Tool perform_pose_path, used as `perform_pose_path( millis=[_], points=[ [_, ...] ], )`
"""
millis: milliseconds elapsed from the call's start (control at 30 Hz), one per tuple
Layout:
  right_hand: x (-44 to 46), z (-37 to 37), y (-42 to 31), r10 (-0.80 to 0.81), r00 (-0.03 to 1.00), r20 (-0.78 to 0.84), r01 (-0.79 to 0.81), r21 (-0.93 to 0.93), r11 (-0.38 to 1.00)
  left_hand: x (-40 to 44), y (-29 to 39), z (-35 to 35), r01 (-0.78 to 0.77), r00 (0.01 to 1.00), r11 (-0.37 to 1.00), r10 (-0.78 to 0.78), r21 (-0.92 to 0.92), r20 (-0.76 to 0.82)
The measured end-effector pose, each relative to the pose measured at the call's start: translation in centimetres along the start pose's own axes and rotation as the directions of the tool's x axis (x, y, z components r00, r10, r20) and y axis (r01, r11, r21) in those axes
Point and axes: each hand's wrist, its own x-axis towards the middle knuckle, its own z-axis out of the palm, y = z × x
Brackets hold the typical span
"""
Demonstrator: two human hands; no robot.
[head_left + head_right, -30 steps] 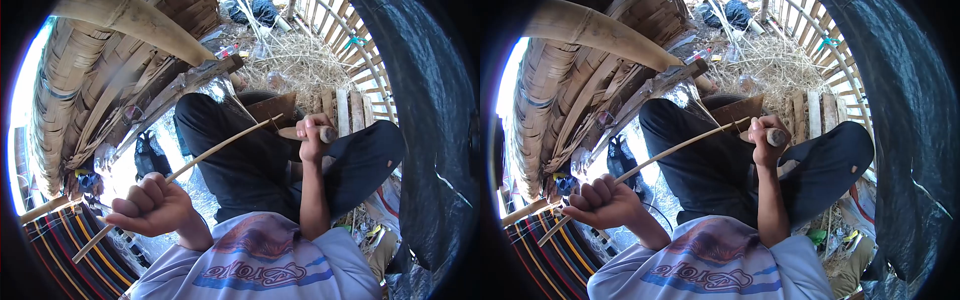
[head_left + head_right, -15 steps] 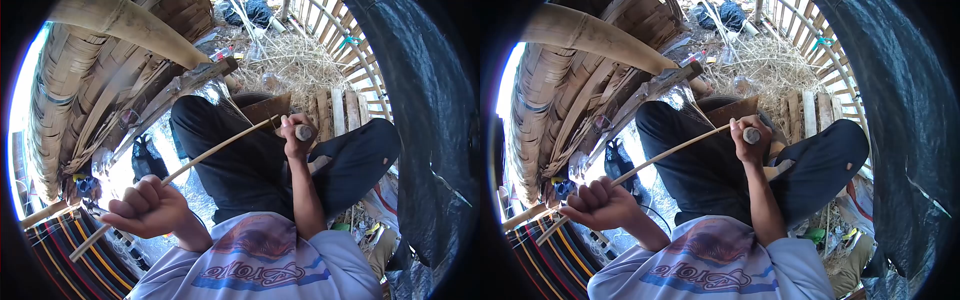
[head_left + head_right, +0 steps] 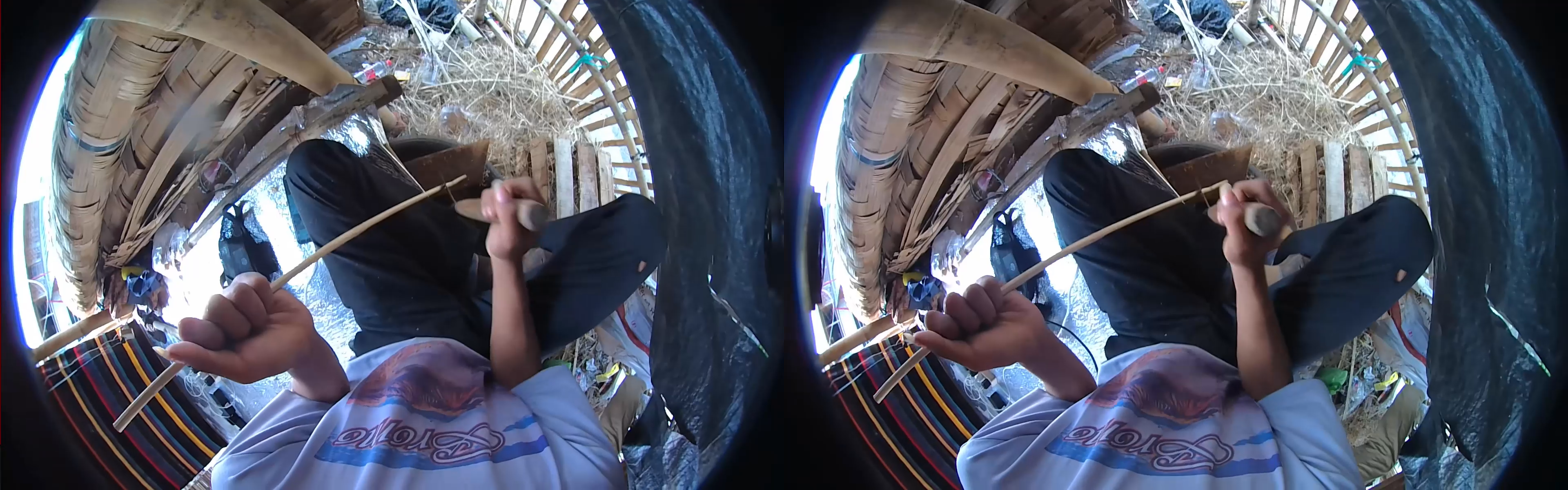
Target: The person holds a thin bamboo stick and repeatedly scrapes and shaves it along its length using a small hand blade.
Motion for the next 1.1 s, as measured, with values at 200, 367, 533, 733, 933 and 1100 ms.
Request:
perform_pose_path(
  millis=[200, 367, 533, 733, 933, 1100],
  points=[
    [-0.4, -0.5, 3.1, -0.150, 0.970, 0.190, 0.223, -0.466, 0.856, 0.4, -0.7, 0.4, -0.024, 0.999, 0.998, 0.026, -0.054, 0.044],
    [0.7, -0.3, 0.6, 0.135, 0.989, -0.062, -0.146, -0.239, 0.960, 0.8, -0.7, -0.5, -0.026, 0.999, 1.000, 0.025, -0.014, -0.028],
    [2.8, -2.0, -0.2, 0.059, 0.987, -0.151, -0.101, -0.282, 0.954, 1.6, -1.0, -1.4, -0.048, 0.978, 0.996, 0.062, 0.072, -0.202],
    [2.0, -1.8, 0.0, -0.035, 0.989, -0.143, 0.035, -0.004, 0.999, 1.4, -0.5, -3.1, -0.026, 0.989, 1.000, 0.024, -0.014, -0.145],
    [1.6, -1.6, 3.3, -0.119, 0.991, -0.067, 0.115, -0.066, 0.991, 0.9, -0.7, -2.9, -0.019, 0.998, 1.000, 0.019, -0.005, -0.054],
    [0.9, -1.4, 1.4, -0.067, 0.997, -0.027, 0.067, -0.011, 0.998, 0.9, -0.2, -2.0, -0.001, 0.999, 0.999, -0.001, -0.045, -0.047]
  ],
)
